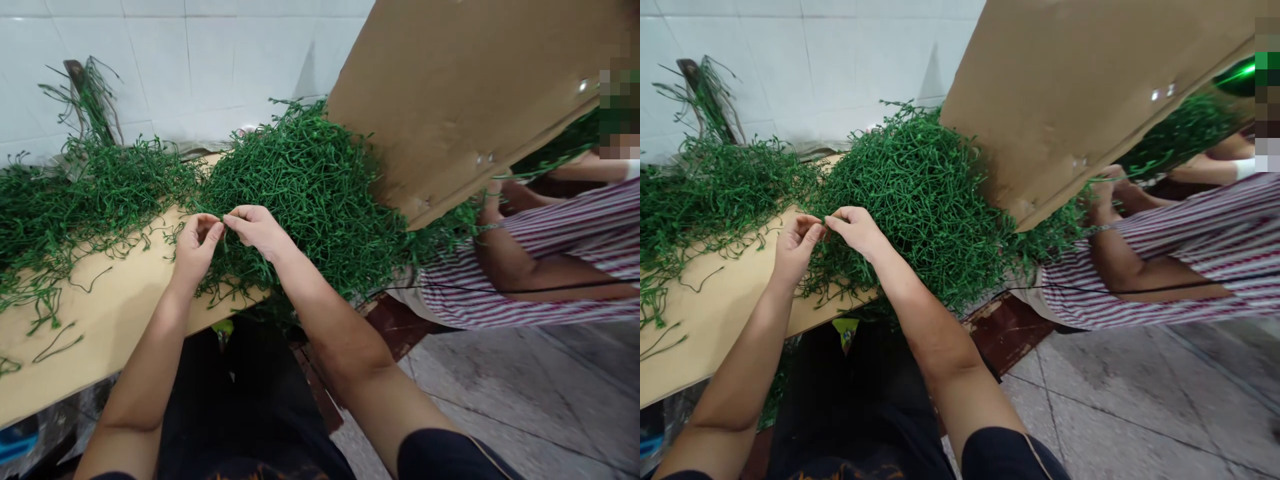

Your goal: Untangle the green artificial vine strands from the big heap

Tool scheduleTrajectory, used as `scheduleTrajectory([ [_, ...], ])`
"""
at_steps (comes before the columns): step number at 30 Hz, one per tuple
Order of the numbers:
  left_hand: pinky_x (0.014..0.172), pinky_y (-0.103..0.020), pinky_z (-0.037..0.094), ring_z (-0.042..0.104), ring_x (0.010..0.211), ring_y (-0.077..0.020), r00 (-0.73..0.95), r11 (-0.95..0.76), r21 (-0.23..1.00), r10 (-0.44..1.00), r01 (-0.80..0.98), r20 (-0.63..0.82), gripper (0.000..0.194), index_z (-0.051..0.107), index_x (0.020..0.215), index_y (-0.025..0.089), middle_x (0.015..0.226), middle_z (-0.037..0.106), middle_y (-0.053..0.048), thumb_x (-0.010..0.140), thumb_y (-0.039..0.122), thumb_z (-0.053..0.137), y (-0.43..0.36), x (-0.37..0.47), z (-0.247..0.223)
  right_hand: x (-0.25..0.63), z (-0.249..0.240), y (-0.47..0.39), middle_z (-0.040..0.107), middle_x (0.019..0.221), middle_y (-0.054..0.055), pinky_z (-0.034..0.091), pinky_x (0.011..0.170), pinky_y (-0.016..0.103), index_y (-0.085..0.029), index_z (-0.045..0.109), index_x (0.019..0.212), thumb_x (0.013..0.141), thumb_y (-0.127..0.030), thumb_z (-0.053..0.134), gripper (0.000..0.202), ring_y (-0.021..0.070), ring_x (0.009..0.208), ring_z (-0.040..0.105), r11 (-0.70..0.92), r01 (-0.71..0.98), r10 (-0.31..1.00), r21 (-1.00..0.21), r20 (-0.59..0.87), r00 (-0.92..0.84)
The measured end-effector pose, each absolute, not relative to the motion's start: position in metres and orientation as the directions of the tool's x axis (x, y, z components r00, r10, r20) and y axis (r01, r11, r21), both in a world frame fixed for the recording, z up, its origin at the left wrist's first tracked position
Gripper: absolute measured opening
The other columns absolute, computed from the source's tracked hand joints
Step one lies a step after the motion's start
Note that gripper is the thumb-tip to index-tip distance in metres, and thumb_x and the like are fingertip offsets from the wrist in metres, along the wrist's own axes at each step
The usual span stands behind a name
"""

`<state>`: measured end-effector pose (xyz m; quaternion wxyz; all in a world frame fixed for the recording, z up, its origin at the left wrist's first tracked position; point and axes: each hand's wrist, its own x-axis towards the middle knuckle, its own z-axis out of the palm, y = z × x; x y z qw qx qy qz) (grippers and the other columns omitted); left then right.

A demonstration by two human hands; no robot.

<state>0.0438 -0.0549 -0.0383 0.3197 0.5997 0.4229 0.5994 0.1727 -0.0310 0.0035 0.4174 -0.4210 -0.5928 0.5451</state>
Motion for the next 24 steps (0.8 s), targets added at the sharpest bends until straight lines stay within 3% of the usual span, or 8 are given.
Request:
scheduleTrajectory([
  [2, 0.064, -0.024, 0.046, 0.056, 0.062, -0.0095, -0.053, -0.318, 0.948, 0.947, -0.016, 0.317, 0.021, 0.052, 0.08, 0.017, 0.068, 0.06, 0.001, 0.073, 0.033, 0.065, -0.051, 0.044, -0.04, 0.172, 0.002, -0.031, 0.037, 0.041, -0.009, 0.029, 0.048, 0.021, -0.015, 0.049, 0.057, 0.081, -0.013, 0.052, 0.023, 0.0043, 0.042, 0.035, 0.103, 0.09, 0.946, -0.991, 0.069, -0.318],
  [6, 0.062, -0.022, 0.045, 0.054, 0.058, -0.0081, 0.036, -0.168, 0.983, 0.985, -0.069, 0.171, 0.023, 0.052, 0.072, 0.015, 0.063, 0.059, 0.002, 0.07, 0.032, 0.069, -0.048, 0.042, -0.043, 0.17, -0.005, -0.028, 0.046, 0.046, -0.006, 0.033, 0.052, 0.022, -0.016, 0.046, 0.057, 0.081, -0.013, 0.051, 0.024, 0.0065, 0.046, 0.042, 0.213, 0.214, 0.922, -0.953, 0.124, -0.368],
  [11, 0.06, -0.021, 0.044, 0.051, 0.055, -0.0069, 0.016, -0.163, 0.982, 0.986, -0.09, 0.166, 0.021, 0.051, 0.068, 0.016, 0.057, 0.055, 0.004, 0.07, 0.027, 0.069, -0.046, 0.04, -0.045, 0.172, -0.011, -0.022, 0.048, 0.051, -0.004, 0.03, 0.056, 0.024, -0.016, 0.05, 0.057, 0.081, -0.017, 0.05, 0.024, 0.0077, 0.052, 0.038, 0.342, 0.387, 0.905, -0.856, 0.189, -0.382],
  [16, 0.056, -0.022, 0.041, 0.053, 0.06, -0.0088, 0.029, -0.129, 0.988, 0.991, -0.09, 0.132, 0.021, 0.056, 0.076, 0.017, 0.065, 0.059, 0.001, 0.073, 0.036, 0.066, -0.041, 0.039, -0.05, 0.174, -0.011, -0.023, 0.052, 0.056, -0.001, 0.03, 0.056, 0.025, -0.015, 0.054, 0.061, 0.083, -0.024, 0.049, 0.024, 0.0084, 0.053, 0.04, 0.375, 0.379, 0.884, -0.846, 0.203, -0.421],
  [24, 0.058, -0.023, 0.045, 0.059, 0.067, -0.0113, -0.089, -0.11, 0.978, 0.991, -0.179, 0.095, 0.022, 0.057, 0.077, 0.018, 0.071, 0.063, 0.0, 0.068, 0.036, 0.064, -0.043, 0.037, -0.051, 0.172, -0.008, -0.029, 0.045, 0.056, -0.003, 0.027, 0.055, 0.024, -0.014, 0.055, 0.063, 0.081, -0.028, 0.05, 0.023, 0.0077, 0.054, 0.037, 0.413, 0.494, 0.896, -0.765, 0.243, -0.372],
])
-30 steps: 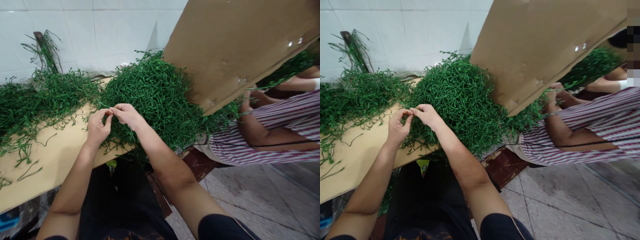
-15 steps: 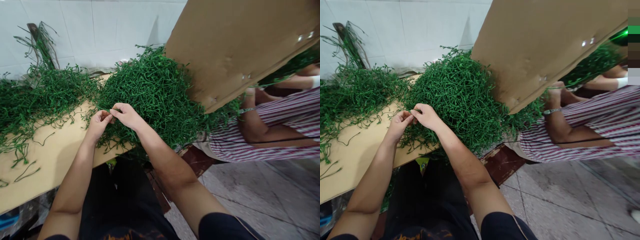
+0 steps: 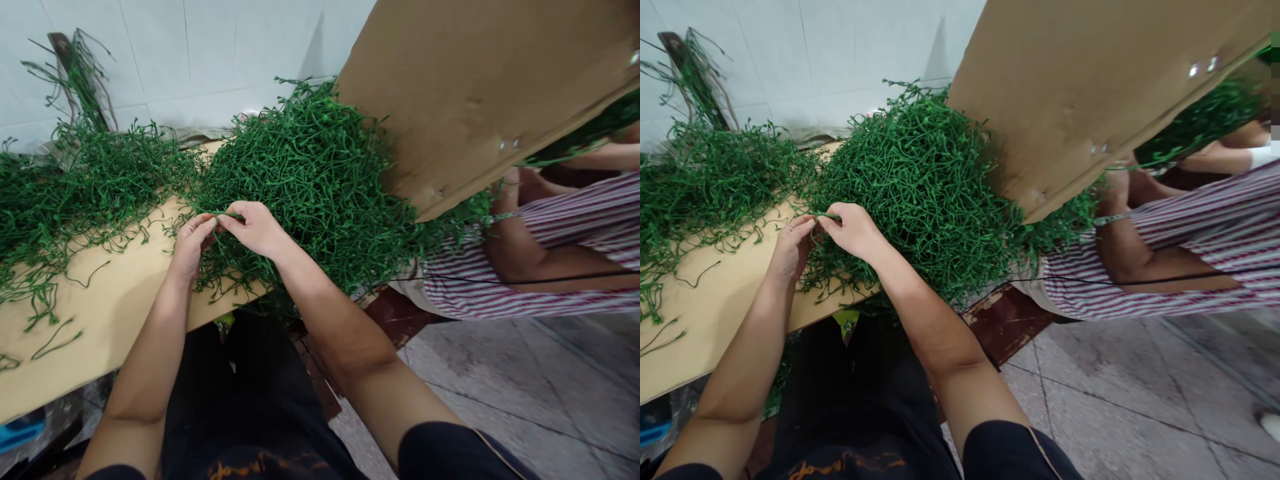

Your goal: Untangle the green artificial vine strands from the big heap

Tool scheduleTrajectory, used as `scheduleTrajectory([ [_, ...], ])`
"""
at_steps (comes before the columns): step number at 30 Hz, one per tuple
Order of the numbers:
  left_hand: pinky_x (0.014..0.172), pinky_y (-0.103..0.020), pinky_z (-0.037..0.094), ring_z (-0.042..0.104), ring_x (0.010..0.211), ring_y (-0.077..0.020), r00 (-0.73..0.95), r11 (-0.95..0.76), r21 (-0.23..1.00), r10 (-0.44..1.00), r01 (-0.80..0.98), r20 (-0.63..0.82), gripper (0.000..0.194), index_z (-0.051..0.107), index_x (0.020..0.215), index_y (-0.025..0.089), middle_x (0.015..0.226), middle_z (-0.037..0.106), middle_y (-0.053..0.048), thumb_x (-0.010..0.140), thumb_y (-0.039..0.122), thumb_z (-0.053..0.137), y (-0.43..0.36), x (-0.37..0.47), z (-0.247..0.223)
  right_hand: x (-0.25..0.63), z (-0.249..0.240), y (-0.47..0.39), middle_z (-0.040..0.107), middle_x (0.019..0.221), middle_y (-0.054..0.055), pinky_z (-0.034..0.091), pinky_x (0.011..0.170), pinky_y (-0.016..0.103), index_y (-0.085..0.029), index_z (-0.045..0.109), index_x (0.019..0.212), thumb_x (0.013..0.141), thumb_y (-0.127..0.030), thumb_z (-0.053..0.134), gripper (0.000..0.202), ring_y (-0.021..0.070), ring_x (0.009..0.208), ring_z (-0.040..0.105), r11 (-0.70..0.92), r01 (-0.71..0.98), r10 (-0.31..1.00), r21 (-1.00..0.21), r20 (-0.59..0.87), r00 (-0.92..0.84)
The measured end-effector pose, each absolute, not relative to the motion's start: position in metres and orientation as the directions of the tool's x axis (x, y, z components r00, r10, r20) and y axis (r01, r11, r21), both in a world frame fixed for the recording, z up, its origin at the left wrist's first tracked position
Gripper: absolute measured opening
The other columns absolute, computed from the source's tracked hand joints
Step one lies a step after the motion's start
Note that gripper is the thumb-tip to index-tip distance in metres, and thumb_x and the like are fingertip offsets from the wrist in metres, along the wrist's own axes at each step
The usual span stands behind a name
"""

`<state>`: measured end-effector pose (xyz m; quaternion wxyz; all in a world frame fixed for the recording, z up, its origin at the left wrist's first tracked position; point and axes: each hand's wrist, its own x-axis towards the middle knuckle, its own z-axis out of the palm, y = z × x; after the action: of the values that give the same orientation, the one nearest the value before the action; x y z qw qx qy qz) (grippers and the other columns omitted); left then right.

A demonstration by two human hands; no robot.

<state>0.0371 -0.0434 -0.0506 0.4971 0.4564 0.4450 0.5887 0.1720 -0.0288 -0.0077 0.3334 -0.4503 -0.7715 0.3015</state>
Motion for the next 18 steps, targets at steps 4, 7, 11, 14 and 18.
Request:
scheduleTrajectory([
  [4, 0.06, -0.023, 0.045, 0.055, 0.062, -0.0094, -0.1, -0.157, 0.974, 0.985, -0.166, 0.142, 0.027, 0.056, 0.071, 0.018, 0.065, 0.06, 0.001, 0.06, 0.038, 0.07, -0.045, 0.036, -0.049, 0.171, -0.008, -0.033, 0.036, 0.05, -0.005, 0.022, 0.052, 0.025, -0.016, 0.049, 0.058, 0.078, -0.026, 0.051, 0.023, 0.0065, 0.05, 0.03, 0.408, 0.503, 0.903, -0.762, 0.257, -0.344],
  [7, 0.061, -0.024, 0.044, 0.052, 0.058, -0.009, -0.069, -0.201, 0.973, 0.978, -0.112, 0.194, 0.024, 0.055, 0.067, 0.017, 0.059, 0.056, 0.003, 0.06, 0.034, 0.07, -0.044, 0.036, -0.049, 0.171, -0.008, -0.034, 0.035, 0.049, -0.006, 0.021, 0.05, 0.024, -0.015, 0.05, 0.057, 0.077, -0.026, 0.051, 0.023, 0.0056, 0.049, 0.028, 0.372, 0.423, 0.907, -0.826, 0.227, -0.356],
  [11, 0.06, -0.025, 0.041, 0.049, 0.055, -0.0105, -0.076, -0.233, 0.964, 0.967, 0.124, 0.244, 0.01, 0.054, 0.065, 0.017, 0.057, 0.055, 0.002, 0.069, 0.024, 0.06, -0.04, 0.038, -0.052, 0.171, -0.012, -0.033, 0.033, 0.047, -0.007, 0.018, 0.046, 0.023, -0.015, 0.05, 0.057, 0.076, -0.025, 0.052, 0.022, 0.0038, 0.046, 0.024, 0.277, 0.271, 0.908, -0.922, 0.158, -0.388],
  [14, 0.065, -0.028, 0.04, 0.052, 0.061, -0.0139, -0.145, -0.254, 0.88, 0.931, 0.402, 0.335, 0.005, 0.056, 0.066, 0.018, 0.061, 0.057, 0.001, 0.071, 0.018, 0.055, -0.033, 0.03, -0.058, 0.171, -0.014, -0.039, 0.027, 0.044, -0.009, 0.014, 0.043, 0.022, -0.017, 0.042, 0.055, 0.075, -0.026, 0.054, 0.025, 0.0027, 0.042, 0.021, 0.185, 0.19, 0.91, -0.964, 0.095, -0.403],
  [18, 0.066, -0.029, 0.037, 0.049, 0.062, -0.0149, -0.318, -0.134, 0.796, 0.867, 0.59, 0.382, 0.01, 0.052, 0.063, 0.019, 0.058, 0.053, 0.001, 0.073, 0.016, 0.052, -0.022, -0.001, -0.065, 0.175, 0.001, -0.06, 0.03, 0.045, -0.009, 0.015, 0.041, 0.021, -0.018, 0.043, 0.057, 0.072, -0.039, 0.063, 0.032, 0.0019, 0.041, 0.023, 0.175, 0.025, 0.805, -0.984, 0.128, -0.579],
])
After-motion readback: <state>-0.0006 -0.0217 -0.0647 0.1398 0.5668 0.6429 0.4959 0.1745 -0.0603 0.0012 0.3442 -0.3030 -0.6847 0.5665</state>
